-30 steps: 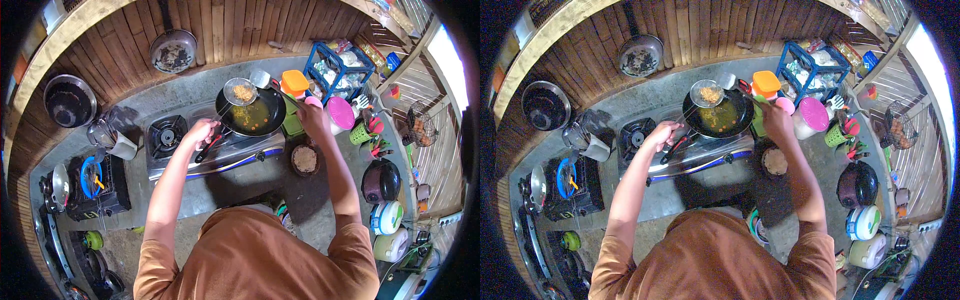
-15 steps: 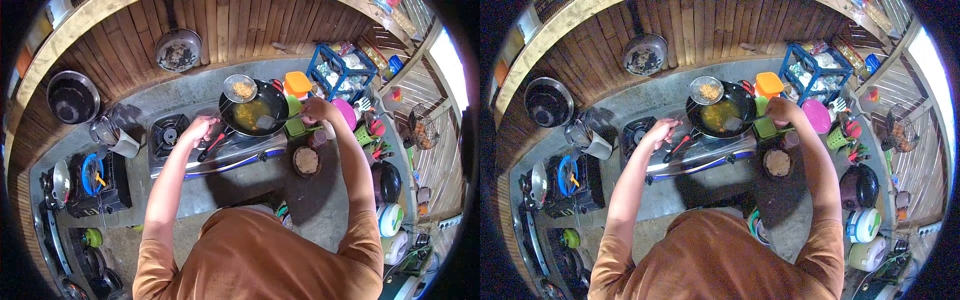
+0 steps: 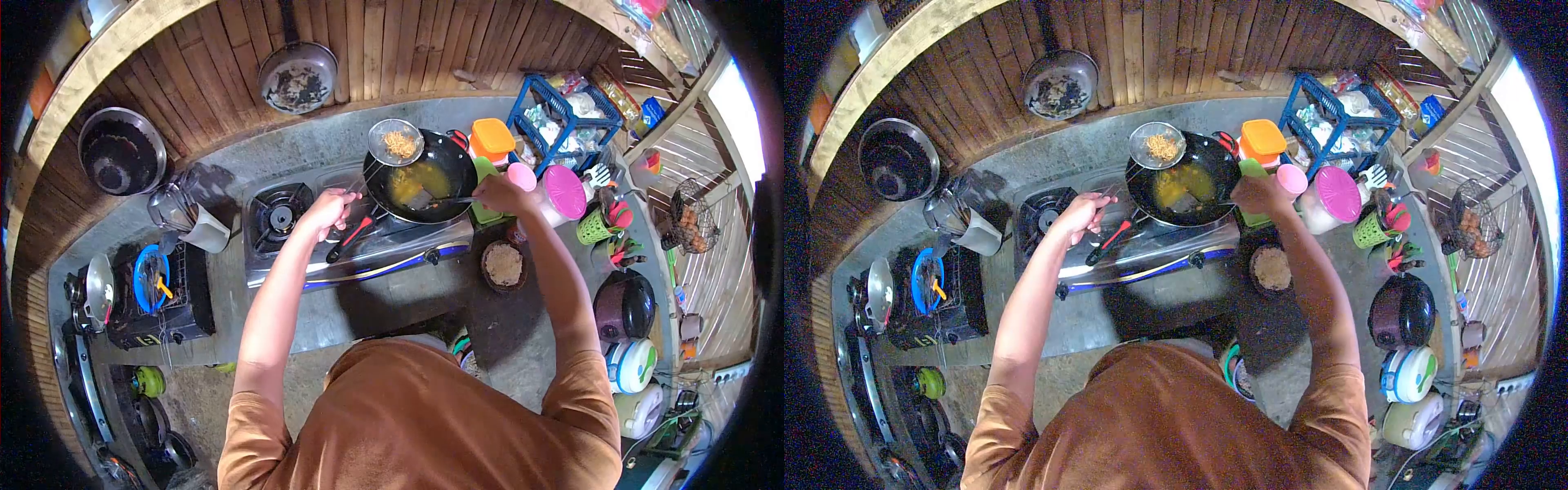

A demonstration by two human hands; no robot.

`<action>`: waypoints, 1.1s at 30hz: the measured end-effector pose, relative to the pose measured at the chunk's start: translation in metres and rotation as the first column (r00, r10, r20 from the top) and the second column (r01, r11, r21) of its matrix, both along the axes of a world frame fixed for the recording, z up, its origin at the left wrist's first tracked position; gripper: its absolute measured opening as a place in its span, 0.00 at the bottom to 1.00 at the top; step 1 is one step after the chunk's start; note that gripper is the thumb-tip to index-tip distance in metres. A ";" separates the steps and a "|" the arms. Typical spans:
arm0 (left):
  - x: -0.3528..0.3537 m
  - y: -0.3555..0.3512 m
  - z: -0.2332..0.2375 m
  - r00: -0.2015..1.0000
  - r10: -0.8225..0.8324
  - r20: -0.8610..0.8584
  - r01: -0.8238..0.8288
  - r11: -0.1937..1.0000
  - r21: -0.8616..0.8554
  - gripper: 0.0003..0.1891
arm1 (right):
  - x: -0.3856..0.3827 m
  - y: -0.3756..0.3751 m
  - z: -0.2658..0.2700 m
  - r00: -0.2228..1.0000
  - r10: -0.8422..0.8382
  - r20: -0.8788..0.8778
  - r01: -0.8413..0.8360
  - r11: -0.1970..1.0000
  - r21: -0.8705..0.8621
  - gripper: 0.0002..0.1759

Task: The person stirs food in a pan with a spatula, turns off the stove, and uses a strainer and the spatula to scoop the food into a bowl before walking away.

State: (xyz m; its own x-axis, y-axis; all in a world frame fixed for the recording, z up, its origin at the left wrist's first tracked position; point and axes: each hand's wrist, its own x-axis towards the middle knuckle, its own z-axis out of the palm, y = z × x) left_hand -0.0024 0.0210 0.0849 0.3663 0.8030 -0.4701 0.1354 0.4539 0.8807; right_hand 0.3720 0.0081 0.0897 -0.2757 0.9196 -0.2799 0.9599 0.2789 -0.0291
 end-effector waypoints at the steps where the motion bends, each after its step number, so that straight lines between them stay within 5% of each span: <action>1: 0.000 0.000 0.000 1.000 -0.001 0.004 0.001 1.000 0.001 0.12 | 0.006 0.005 -0.022 0.988 0.155 -0.009 -0.152 0.978 0.141 0.10; 3: -0.001 0.001 -0.002 1.000 -0.003 0.008 0.003 1.000 0.003 0.12 | 0.005 0.006 -0.037 0.952 0.305 0.004 -0.294 0.914 0.278 0.10; 5: -0.001 0.000 -0.002 1.000 0.013 0.012 -0.013 1.000 0.011 0.12 | -0.004 0.005 -0.044 0.924 0.077 -0.374 0.013 0.972 0.233 0.10; 12: -0.003 -0.001 -0.002 1.000 0.024 0.014 -0.025 1.000 0.011 0.12 | -0.025 0.009 -0.066 0.923 -0.045 -0.382 0.136 0.967 0.216 0.09; 14: -0.004 -0.002 -0.003 0.999 0.023 0.027 -0.023 1.000 0.020 0.11 | -0.027 0.005 -0.073 0.813 -0.134 -0.566 0.278 0.945 0.175 0.10; 18: -0.005 -0.002 -0.003 0.999 0.034 0.005 -0.034 0.999 0.011 0.11 | -0.028 0.002 -0.071 0.776 -0.200 -0.599 0.329 0.938 0.113 0.13; 20: -0.008 -0.001 -0.006 1.000 0.019 -0.005 -0.019 1.000 0.015 0.11 | -0.025 -0.003 -0.067 0.649 -0.316 -0.692 0.427 0.904 -0.013 0.11; 26: -0.008 -0.001 -0.009 0.999 0.014 -0.029 -0.014 1.000 0.009 0.12 | 0.023 0.000 -0.064 0.910 -0.040 -0.413 0.196 0.919 0.342 0.12; 27: -0.008 -0.001 -0.008 1.000 0.010 -0.029 -0.010 1.000 0.011 0.12 | 0.024 -0.001 -0.049 0.827 -0.278 -0.489 0.400 0.902 0.165 0.12; 30: -0.004 -0.002 -0.007 0.998 -0.008 -0.061 0.009 1.000 0.012 0.12 | 0.040 -0.003 -0.031 0.833 -0.227 -0.504 0.423 0.849 0.316 0.12; 31: -0.002 -0.003 -0.008 0.998 -0.012 -0.066 0.012 1.000 0.003 0.12 | 0.044 -0.006 -0.020 0.917 -0.107 -0.385 0.298 0.827 0.478 0.13; 33: 0.002 -0.002 -0.008 0.997 -0.019 -0.072 0.018 1.000 -0.005 0.12 | 0.033 -0.021 0.014 0.883 -0.144 -0.446 0.359 0.820 0.446 0.11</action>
State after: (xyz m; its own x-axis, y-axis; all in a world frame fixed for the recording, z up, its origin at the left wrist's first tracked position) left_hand -0.0006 0.0194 0.0774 0.3463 0.7943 -0.4991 0.2067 0.4544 0.8665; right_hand 0.4046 -0.0130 0.1032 0.0025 0.9487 0.3162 0.9394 0.1062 -0.3259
